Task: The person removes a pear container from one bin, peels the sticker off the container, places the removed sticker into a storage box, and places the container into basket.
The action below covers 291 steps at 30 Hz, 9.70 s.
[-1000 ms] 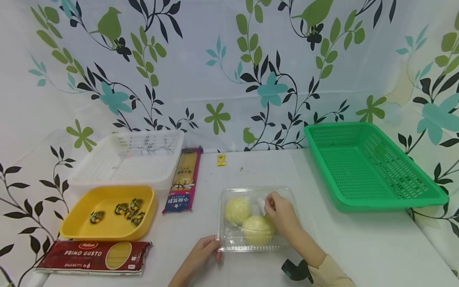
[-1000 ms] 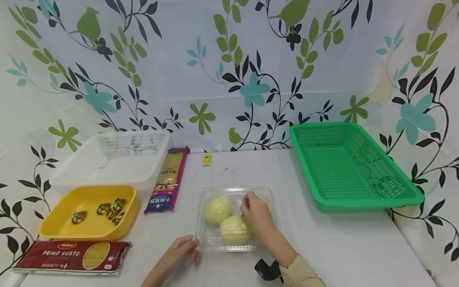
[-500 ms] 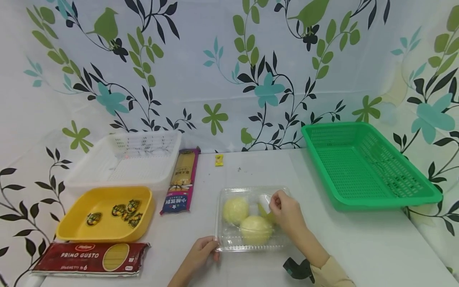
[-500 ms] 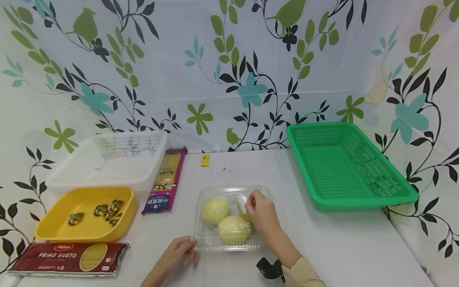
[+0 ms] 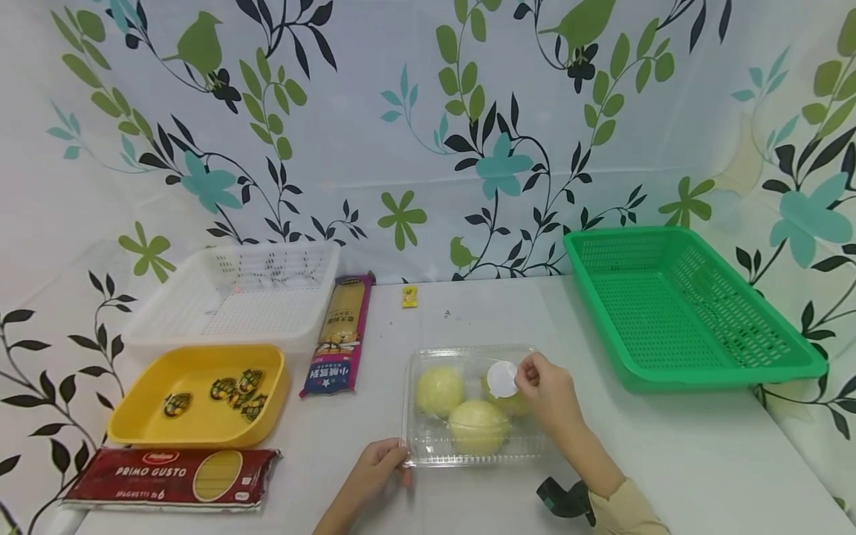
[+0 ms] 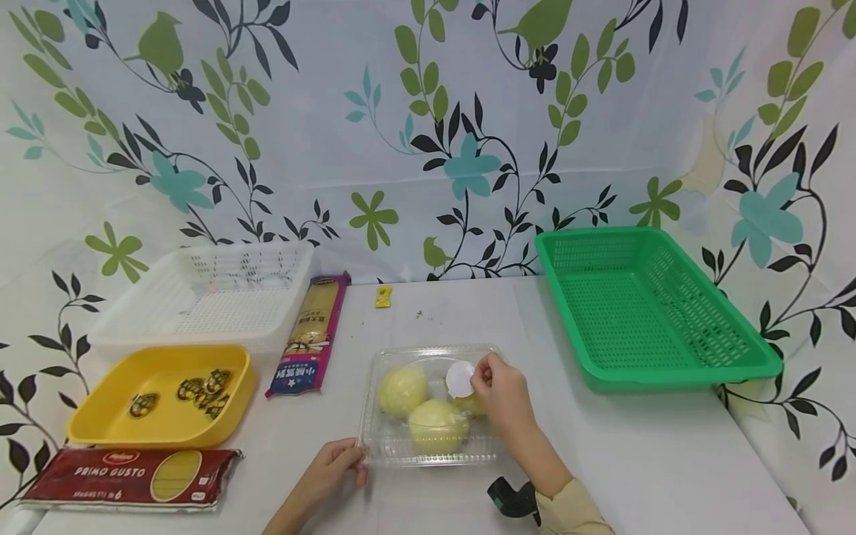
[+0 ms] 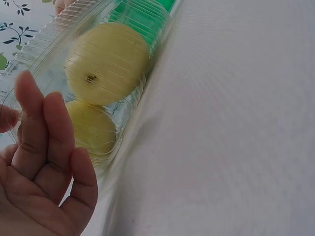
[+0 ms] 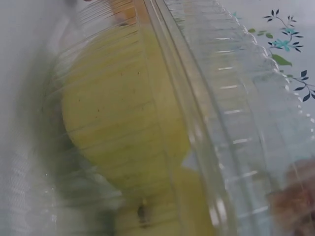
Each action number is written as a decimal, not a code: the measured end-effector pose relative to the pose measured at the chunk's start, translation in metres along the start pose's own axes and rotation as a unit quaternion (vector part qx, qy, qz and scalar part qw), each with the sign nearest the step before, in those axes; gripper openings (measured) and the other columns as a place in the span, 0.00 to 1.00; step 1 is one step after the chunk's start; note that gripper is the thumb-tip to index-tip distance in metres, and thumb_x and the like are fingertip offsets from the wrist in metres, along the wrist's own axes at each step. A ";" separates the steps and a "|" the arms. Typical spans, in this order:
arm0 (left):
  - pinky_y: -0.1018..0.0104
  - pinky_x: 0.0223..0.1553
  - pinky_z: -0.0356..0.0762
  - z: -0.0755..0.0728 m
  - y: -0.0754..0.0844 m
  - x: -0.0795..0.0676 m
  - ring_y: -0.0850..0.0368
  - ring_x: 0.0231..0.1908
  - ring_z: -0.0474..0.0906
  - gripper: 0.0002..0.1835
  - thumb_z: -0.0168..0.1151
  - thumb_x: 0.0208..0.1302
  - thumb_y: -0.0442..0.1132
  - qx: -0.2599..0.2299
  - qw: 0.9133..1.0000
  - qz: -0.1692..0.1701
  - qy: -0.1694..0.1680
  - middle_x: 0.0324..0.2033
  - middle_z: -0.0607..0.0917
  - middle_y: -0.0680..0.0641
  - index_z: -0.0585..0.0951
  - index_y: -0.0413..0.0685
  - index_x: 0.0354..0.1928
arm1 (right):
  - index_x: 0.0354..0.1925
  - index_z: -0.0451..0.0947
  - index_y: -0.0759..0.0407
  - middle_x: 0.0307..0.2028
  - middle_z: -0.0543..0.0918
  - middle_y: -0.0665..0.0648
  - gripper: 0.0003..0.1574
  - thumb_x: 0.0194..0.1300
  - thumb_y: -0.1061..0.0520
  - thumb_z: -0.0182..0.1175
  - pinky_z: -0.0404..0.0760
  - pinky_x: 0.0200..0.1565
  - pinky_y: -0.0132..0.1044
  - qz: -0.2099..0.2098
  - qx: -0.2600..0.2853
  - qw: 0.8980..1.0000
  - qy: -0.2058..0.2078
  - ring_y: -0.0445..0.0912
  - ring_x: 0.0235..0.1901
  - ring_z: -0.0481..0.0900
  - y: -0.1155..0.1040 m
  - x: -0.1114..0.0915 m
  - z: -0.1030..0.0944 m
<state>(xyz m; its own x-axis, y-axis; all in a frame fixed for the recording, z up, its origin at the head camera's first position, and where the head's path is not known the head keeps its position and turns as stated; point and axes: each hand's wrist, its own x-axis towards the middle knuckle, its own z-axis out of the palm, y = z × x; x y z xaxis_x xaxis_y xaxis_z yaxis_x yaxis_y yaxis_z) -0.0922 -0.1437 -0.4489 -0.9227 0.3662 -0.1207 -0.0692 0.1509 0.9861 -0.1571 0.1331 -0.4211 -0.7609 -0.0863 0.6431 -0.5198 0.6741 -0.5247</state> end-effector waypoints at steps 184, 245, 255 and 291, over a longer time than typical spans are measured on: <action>0.60 0.46 0.65 -0.040 0.036 0.006 0.59 0.38 0.72 0.22 0.60 0.57 0.29 0.124 0.912 0.167 0.355 0.33 0.80 0.43 0.68 0.37 0.53 | 0.43 0.71 0.74 0.34 0.79 0.67 0.11 0.60 0.70 0.53 0.72 0.27 0.27 0.116 0.289 0.950 -0.012 0.43 0.26 0.73 -0.005 -0.005 -0.026; 0.73 0.12 0.62 0.014 -0.011 0.034 0.68 0.11 0.61 0.18 0.39 0.68 0.32 0.104 0.975 0.056 0.186 0.12 0.67 0.52 0.66 0.29 0.57 | 0.61 0.58 0.70 0.14 0.65 0.53 0.25 0.72 0.56 0.38 0.64 0.10 0.31 0.329 0.269 0.896 -0.128 0.39 0.09 0.61 0.035 -0.073 -0.020; 0.70 0.17 0.69 0.014 0.006 0.030 0.63 0.16 0.68 0.15 0.39 0.67 0.30 0.090 0.970 0.096 0.204 0.18 0.76 0.45 0.70 0.28 0.49 | 0.56 0.61 0.77 0.11 0.65 0.49 0.21 0.70 0.64 0.40 0.64 0.09 0.30 0.286 0.231 0.927 -0.078 0.36 0.08 0.61 0.025 -0.072 -0.016; 0.69 0.09 0.58 -0.155 0.077 0.048 0.65 0.08 0.58 0.19 0.43 0.69 0.41 0.255 0.930 0.115 0.237 0.08 0.64 0.51 0.74 0.28 0.37 | 0.66 0.44 0.54 0.26 0.75 0.56 0.46 0.56 0.65 0.55 0.70 0.25 0.31 0.311 0.452 0.778 -0.305 0.43 0.20 0.67 -0.045 0.053 0.026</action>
<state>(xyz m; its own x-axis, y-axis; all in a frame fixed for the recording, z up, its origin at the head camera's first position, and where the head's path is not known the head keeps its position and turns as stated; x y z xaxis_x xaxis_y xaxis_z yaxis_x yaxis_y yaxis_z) -0.2004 -0.2565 -0.3617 -0.9627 0.0148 0.2701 0.2285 0.5792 0.7825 -0.1839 0.0786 -0.3782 -0.8736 -0.4682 -0.1328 0.1729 -0.0434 -0.9840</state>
